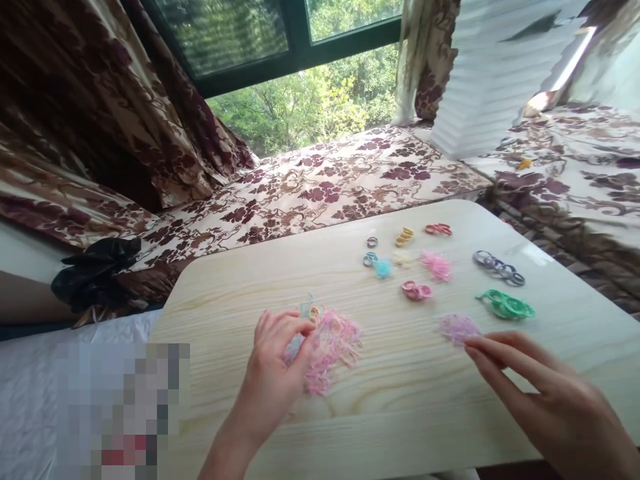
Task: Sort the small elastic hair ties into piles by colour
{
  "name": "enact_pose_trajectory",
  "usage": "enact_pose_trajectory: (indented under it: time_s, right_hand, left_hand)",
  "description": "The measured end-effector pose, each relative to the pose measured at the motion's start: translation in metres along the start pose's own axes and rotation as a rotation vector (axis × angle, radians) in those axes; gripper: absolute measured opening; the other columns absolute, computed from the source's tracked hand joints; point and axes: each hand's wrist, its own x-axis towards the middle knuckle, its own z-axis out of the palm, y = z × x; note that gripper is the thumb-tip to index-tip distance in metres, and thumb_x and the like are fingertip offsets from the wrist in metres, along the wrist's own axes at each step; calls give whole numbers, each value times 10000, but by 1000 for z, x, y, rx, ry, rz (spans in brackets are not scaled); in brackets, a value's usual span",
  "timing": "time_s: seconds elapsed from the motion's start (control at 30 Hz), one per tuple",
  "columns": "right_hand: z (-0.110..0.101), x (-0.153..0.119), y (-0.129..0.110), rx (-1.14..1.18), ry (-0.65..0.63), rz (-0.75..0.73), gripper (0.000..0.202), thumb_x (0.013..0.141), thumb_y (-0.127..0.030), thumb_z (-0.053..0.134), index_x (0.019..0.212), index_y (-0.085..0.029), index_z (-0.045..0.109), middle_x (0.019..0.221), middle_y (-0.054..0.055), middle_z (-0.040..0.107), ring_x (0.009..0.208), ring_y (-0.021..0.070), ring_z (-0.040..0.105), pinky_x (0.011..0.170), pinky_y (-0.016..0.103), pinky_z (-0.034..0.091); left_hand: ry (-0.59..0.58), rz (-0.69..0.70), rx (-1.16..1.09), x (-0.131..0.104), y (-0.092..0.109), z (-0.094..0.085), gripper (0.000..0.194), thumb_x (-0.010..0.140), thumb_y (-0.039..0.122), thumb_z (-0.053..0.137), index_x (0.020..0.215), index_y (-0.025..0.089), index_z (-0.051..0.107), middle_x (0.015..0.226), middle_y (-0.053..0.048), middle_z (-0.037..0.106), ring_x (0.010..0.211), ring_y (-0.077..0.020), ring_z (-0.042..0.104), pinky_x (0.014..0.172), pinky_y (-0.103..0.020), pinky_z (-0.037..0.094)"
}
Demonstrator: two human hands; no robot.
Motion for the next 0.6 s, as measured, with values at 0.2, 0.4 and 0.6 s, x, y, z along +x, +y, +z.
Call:
enact_pose_trajectory:
  time_s: [0.2, 0.4, 0.6]
  right_hand:
    - [-8, 24, 10, -242, -13, -71, 351, 974, -480, 444, 978, -250, 710, 940, 42, 693, 802, 209, 685, 668, 341, 528]
    - [5, 11, -4, -143, -51, -113, 308, 956, -420, 514, 1187, -278, 660, 1089, 45, 693, 899, 201, 702, 799, 306, 555]
    - [46, 15, -28, 215, -220, -264, 257, 932, -268, 549, 1155, -262, 677, 1027, 31, 716, 863, 141, 711, 717, 195, 564]
  left_hand:
    - [45, -6, 81, 7, -19, -5, 102, 908, 242, 575, 937, 274, 668, 967, 3, 709, 1079, -221, 591, 1009, -434, 422]
    - [196, -129, 158, -10, -38, -17, 171, 919, 271, 553, 1051, 249, 659, 1101, -36, 669, 1121, -216, 579, 1014, -386, 437]
    - [331, -441, 83, -46, -49, -15, 244, 947, 334, 499, 1124, 228, 630, 1163, -65, 651, 1153, -224, 576, 1024, -391, 448]
